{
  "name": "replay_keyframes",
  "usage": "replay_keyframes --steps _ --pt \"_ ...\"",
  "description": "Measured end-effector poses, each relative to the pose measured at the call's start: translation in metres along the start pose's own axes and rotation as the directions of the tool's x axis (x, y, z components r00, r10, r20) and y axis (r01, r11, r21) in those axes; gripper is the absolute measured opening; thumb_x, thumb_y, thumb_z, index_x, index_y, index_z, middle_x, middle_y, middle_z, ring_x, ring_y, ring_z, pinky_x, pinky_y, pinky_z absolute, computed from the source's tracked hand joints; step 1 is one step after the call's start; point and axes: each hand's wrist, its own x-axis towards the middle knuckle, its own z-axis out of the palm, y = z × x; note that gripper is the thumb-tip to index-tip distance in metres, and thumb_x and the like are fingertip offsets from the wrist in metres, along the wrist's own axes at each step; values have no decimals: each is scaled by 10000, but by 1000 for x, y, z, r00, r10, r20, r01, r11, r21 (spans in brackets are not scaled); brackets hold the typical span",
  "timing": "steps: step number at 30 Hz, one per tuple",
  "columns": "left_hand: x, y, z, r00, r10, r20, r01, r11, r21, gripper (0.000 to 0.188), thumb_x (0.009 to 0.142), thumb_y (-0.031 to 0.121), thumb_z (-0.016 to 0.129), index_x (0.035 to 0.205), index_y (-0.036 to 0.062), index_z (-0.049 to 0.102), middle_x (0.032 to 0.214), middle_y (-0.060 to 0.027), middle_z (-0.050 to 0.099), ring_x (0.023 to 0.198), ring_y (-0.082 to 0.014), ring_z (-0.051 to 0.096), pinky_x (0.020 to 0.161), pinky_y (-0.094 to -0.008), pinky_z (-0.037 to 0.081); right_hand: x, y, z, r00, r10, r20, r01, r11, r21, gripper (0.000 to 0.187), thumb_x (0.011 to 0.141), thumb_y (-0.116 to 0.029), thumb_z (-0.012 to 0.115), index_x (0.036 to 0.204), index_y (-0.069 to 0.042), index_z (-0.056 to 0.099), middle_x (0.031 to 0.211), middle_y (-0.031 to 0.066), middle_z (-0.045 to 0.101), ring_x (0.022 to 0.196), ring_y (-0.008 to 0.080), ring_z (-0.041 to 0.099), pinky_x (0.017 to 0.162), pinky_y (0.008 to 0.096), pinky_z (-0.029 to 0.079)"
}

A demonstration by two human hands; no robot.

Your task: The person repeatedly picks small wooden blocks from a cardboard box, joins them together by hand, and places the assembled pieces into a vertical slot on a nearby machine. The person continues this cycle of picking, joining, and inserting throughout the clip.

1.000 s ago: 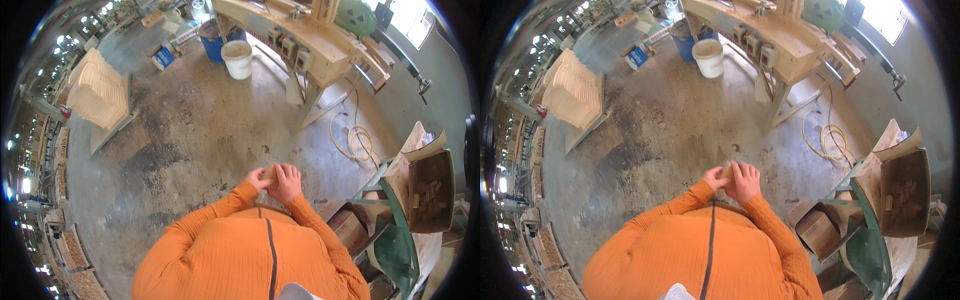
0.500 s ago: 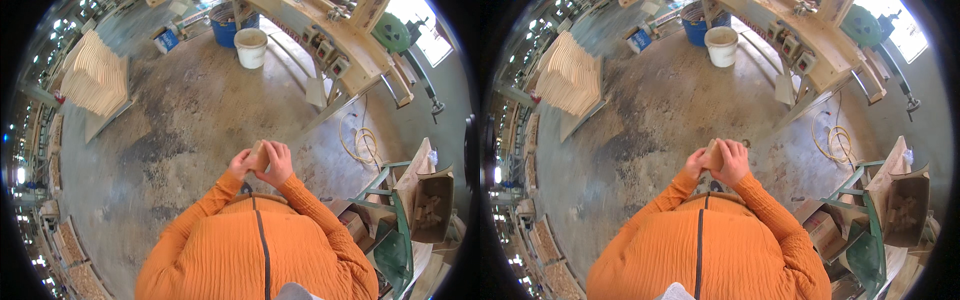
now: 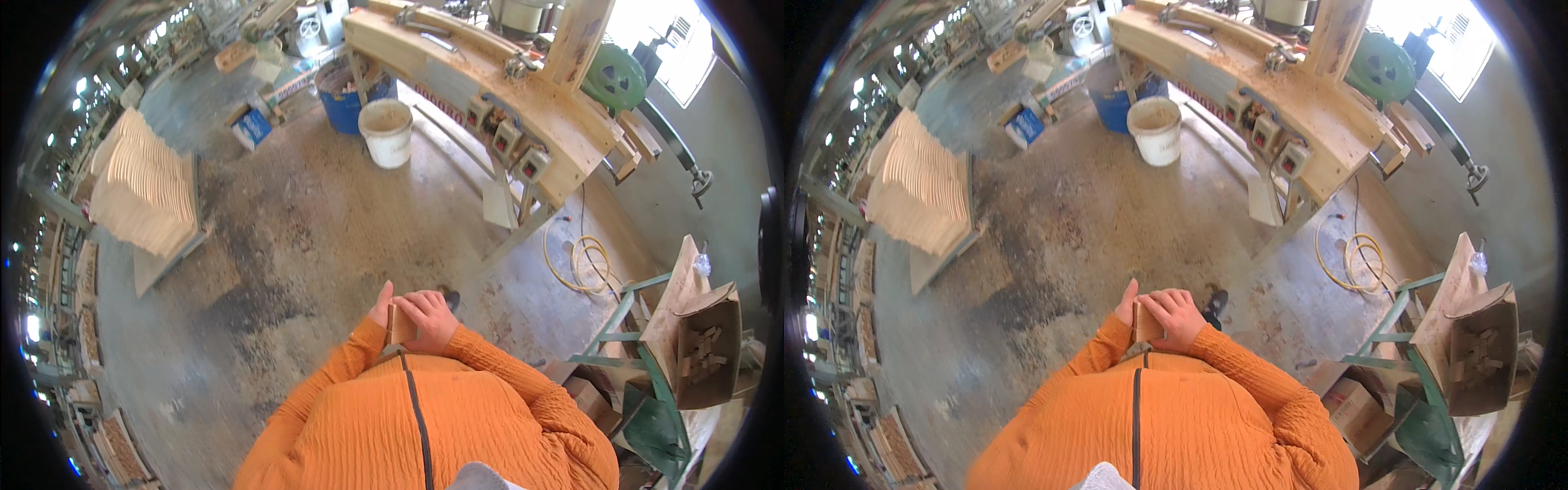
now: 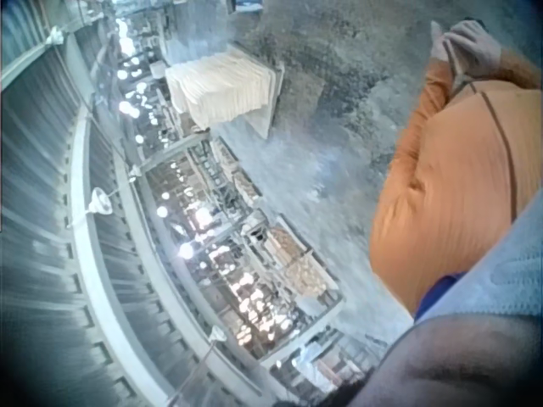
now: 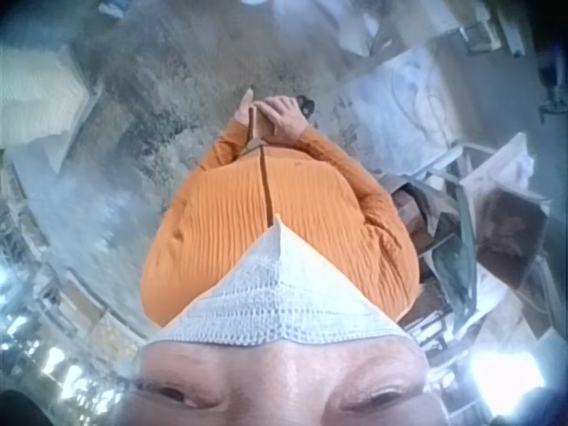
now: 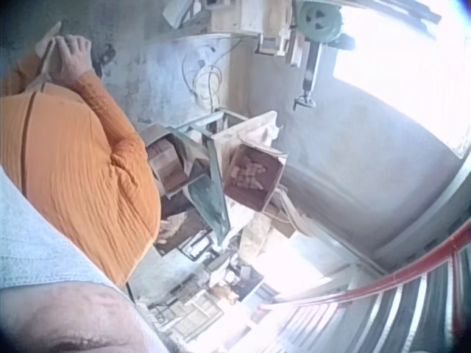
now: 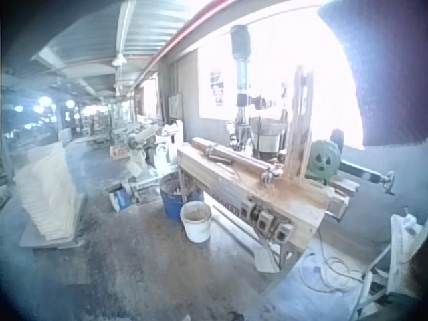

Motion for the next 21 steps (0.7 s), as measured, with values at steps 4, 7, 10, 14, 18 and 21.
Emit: replay_keyframes --steps 4,7,10,14,18,21 --pt "42 49 28 999 28 -25 -29 999 -30 938 874 763 244 1337 -32 426 1357 -194 464 1249 -337 463 1053 -450 380 38 60 -19 998 -64 -1 64 998 -26 876 561 -275 802 1344 -116 442 1252 83 512 1172 285 465 982 467 332" --pt "84 74 13 984 141 108 -118 974 -192 927 865 753 282 1341 -30 419 1376 -191 439 1264 -332 439 1064 -450 356 68 95 -39 994 -106 -33 104 993 -55 856 560 -278 799 1329 -122 457 1240 59 526 1163 253 474 966 446 338" --pt "129 97 21 958 107 267 -57 981 -188 895 865 729 307 1343 -19 421 1378 -179 437 1259 -324 440 1062 -447 352 79 130 -64 997 -76 -32 73 994 -79 806 575 -287 793 1298 -123 477 1199 45 538 1134 239 487 935 425 349" --pt "184 106 44 989 146 3 -146 989 23 869 857 720 330 1340 4 433 1369 -169 443 1254 -325 441 1054 -448 357 82 170 -93 1000 -5 0 5 994 -112 745 624 -316 785 1279 -110 497 1194 59 554 1119 232 505 923 425 357" --pt "215 121 53 992 3 130 5 998 -61 904 850 749 322 1345 0 426 1366 -168 446 1254 -322 443 1054 -451 357 82 191 -110 997 61 -57 -67 992 -111 750 607 -305 788 1273 -108 504 1189 59 555 1111 238 507 926 422 359" --pt "235 138 74 964 -50 261 86 988 -129 939 847 770 306 1358 -11 409 1384 -172 433 1264 -319 438 1061 -452 352 86 205 -130 987 107 -121 -120 987 -108 758 595 -301 789 1271 -105 507 1191 66 554 1115 247 506 932 423 360"
